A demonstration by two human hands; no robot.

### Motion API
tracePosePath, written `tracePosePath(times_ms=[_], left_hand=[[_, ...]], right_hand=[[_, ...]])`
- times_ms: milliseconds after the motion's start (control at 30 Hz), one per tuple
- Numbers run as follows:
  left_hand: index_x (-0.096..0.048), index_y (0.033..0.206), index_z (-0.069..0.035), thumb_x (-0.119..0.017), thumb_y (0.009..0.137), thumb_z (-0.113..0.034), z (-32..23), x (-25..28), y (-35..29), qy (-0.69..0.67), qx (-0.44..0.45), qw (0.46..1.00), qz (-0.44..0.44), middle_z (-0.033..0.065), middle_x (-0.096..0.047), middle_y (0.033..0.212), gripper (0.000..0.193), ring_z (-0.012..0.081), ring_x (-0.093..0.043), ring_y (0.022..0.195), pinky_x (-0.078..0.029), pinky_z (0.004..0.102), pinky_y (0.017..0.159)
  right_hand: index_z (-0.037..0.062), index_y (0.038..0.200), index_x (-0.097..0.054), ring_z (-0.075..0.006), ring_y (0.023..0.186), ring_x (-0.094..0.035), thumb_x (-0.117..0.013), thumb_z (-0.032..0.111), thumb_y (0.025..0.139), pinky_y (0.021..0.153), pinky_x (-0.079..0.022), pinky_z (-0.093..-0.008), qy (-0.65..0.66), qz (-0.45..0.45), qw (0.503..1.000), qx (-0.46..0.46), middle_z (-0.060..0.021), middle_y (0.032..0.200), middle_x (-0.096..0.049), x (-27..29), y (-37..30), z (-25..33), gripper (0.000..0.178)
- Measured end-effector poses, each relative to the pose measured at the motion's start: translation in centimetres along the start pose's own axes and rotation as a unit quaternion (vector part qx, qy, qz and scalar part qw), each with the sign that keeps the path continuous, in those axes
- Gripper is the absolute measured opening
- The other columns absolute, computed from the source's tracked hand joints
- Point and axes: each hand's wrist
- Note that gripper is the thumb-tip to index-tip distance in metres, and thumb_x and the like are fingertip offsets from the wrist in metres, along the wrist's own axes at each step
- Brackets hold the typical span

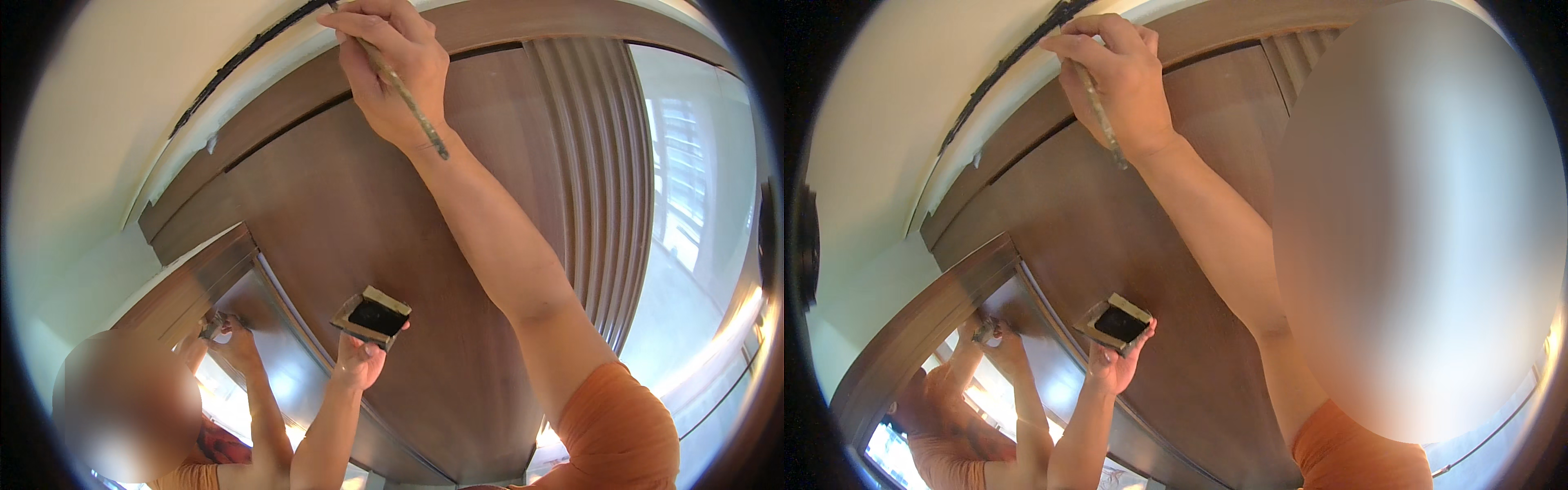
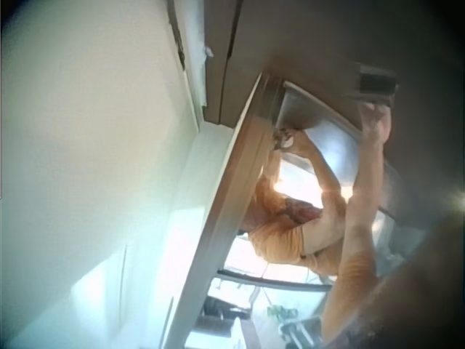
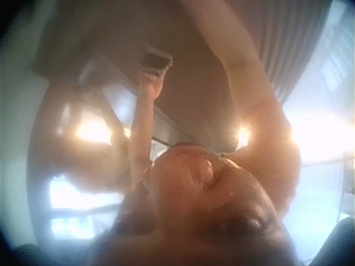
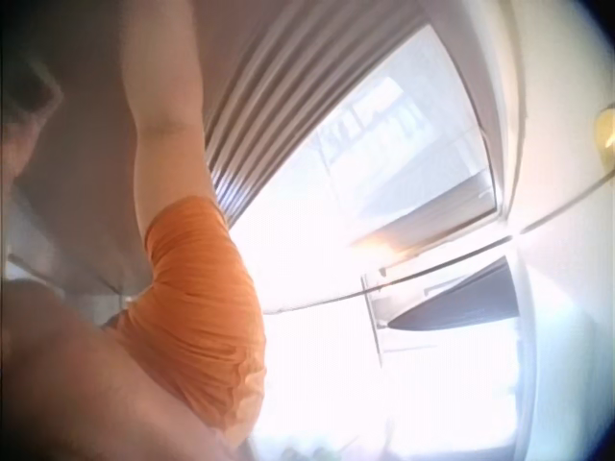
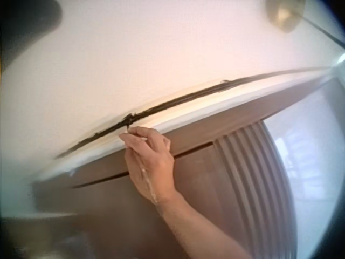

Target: The person uses a small brush to apply dark paint along the top edge of a wooden wall panel, repeatedly dipping the brush into a small container. The person stands on a ladder and works on the upper trim area.

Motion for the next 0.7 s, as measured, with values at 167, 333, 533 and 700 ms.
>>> tracePosePath(times_ms=[167, 333, 533, 700], left_hand=[[-0.054, 0.143, -0.013, -0.088, 0.078, -0.046, -1.9, -2.5, -6.3, 0.019, -0.029, 0.998, -0.05, 0.0028, -0.062, 0.142, 0.081, 0.029, -0.058, 0.133, -0.027, 0.0609, 0.124], [-0.053, 0.144, -0.014, -0.087, 0.078, -0.048, -6.0, -4.1, -13.7, 0.064, -0.001, 0.991, -0.118, 0.0028, -0.059, 0.146, 0.081, 0.0283, -0.058, 0.133, -0.024, 0.063, 0.125], [-0.053, 0.143, -0.011, -0.091, 0.077, -0.036, -9.9, -6.6, -21.3, 0.07, -0.11, 0.972, -0.197, 0.0077, -0.058, 0.144, 0.08, 0.0257, -0.055, 0.136, -0.033, 0.0595, 0.12], [-0.053, 0.143, -0.011, -0.091, 0.077, -0.034, -10.7, -8.9, -25.2, 0.105, -0.112, 0.946, -0.285, 0.0076, -0.058, 0.144, 0.079, 0.0261, -0.055, 0.136, -0.033, 0.0602, 0.12]], right_hand=[[0.0202, 0.107, -0.075, -0.0161, 0.087, -0.065, -0.076, -0.003, 0.081, 0.088, -0.043, -0.0367, 0.028, 0.011, 1.0, 0.0, 0.0039, 0.105, -0.072, -0.2, 0.0, -0.2, 0.035], [0.0192, 0.109, -0.075, -0.0153, 0.089, -0.066, -0.077, -0.002, 0.081, 0.084, -0.042, -0.0365, 0.017, 0.051, 0.999, 0.002, 0.005, 0.108, -0.073, 0.0, -0.4, -0.3, 0.035], [0.0196, 0.111, -0.074, -0.017, 0.09, -0.065, -0.077, -0.001, 0.081, 0.084, -0.04, -0.037, 0.039, 0.104, 0.994, 0.005, 0.0041, 0.109, -0.072, 0.2, -0.3, -0.3, 0.036], [0.0144, 0.113, -0.076, -0.0192, 0.101, -0.062, -0.072, 0.008, 0.092, 0.087, -0.041, -0.039, 0.023, 0.166, 0.986, 0.0, -0.0006, 0.119, -0.074, 0.9, 0.2, -0.1, 0.022]])
Point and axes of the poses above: each hand's wrist, its own y-axis towards the middle knuckle, its own x-axis out of the back of the hand, z = x × y
